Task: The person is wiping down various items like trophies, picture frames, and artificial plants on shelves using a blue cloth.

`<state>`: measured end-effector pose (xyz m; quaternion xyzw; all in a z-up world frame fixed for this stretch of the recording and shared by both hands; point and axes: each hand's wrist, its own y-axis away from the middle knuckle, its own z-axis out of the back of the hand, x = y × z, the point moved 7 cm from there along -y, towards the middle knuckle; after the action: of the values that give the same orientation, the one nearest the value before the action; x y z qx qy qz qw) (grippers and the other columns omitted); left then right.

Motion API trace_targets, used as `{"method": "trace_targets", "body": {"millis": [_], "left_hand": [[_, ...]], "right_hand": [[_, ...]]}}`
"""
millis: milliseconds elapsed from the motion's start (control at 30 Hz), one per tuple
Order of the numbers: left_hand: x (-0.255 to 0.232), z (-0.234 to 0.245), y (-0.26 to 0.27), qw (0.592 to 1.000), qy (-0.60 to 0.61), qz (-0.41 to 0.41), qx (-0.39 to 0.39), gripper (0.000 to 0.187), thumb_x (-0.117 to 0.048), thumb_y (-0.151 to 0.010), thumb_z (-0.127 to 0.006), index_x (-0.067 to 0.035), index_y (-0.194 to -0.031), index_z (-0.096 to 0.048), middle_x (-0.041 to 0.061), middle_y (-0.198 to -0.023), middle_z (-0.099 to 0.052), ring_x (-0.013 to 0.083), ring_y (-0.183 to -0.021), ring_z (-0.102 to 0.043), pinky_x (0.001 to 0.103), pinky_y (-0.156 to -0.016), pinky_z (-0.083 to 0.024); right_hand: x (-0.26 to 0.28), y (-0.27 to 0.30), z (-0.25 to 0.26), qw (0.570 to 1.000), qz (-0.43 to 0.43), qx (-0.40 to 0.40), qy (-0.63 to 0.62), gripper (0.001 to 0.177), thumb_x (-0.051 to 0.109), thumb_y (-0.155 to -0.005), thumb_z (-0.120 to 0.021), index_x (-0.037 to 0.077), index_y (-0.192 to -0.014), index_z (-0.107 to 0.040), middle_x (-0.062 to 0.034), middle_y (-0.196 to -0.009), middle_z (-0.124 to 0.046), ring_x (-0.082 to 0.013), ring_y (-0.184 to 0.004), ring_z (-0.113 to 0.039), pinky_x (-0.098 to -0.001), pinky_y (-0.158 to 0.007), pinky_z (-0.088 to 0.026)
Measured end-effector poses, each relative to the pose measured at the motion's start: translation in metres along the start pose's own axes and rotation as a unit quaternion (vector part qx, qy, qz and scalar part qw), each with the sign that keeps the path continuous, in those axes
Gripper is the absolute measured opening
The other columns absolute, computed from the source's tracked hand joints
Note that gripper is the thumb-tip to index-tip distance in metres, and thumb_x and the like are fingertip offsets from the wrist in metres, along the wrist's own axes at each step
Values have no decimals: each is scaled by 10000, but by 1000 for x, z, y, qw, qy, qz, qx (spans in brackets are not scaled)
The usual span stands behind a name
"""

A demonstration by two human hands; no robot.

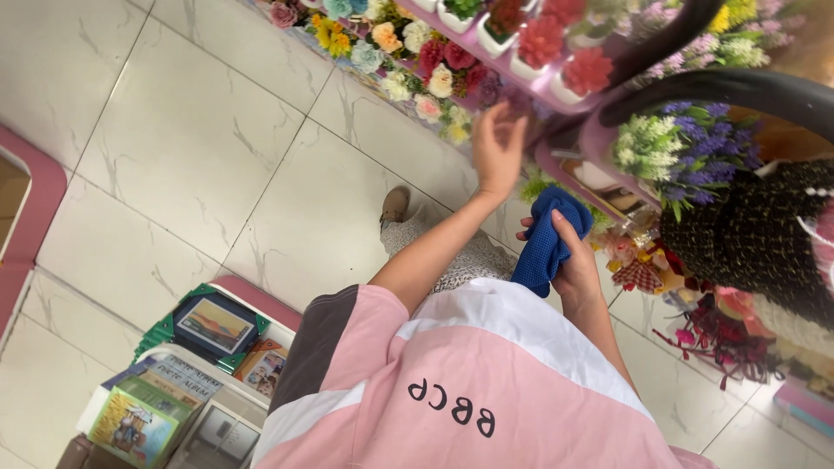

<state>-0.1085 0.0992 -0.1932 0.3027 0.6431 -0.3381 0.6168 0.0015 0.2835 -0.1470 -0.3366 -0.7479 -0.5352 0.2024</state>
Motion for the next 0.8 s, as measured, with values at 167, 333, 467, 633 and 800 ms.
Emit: {"method": "trace_targets", "body": {"millis": [167,333,467,633,800], "left_hand": [[34,87,-33,994,13,8,-112,404,-204,-972,-739,-36,-1309,-591,77,-1208,-640,152,-980,-666,286,-880,-578],[7,146,-113,988,15,35,-152,506,-238,-917,-786,-11,-1310,-563,103,-1232,-595,168,-1022,-656,316,-901,-597],[-8,162,-173,992,-5,25,-123,549,-248,-905,-789,0,-1333,-553,130,-1309,-537,182,-1115,-623,334,-924,-624],[-26,164,-214,995,-30,45,-83,619,-265,-870,-801,3,-1353,-522,136,-1312,-524,205,-1133,-599,350,-902,-618],[-14,146,-253,995,-64,55,-54,746,-379,-827,-821,17,-1381,-516,160,-1369,-556,229,-1141,-631,392,-962,-571]], "right_hand": [[-4,-18,-23,1000,-15,22,7,475,400,-955,-672,31,-1247,-611,-168,-1087,-729,-300,-962,-730,-360,-717,-586],[-4,-31,-59,999,-19,29,7,476,410,-946,-675,43,-1244,-615,-158,-1083,-728,-302,-950,-725,-367,-707,-579],[-3,-38,-94,999,-16,30,14,479,408,-945,-669,40,-1247,-620,-155,-1084,-730,-304,-951,-727,-368,-719,-587],[-7,-54,-129,999,-12,33,11,481,406,-958,-660,33,-1258,-609,-158,-1095,-728,-302,-971,-725,-368,-728,-585],[-7,-56,-164,1000,-12,26,10,499,417,-964,-649,39,-1284,-594,-151,-1103,-726,-292,-997,-723,-374,-719,-588]]}}
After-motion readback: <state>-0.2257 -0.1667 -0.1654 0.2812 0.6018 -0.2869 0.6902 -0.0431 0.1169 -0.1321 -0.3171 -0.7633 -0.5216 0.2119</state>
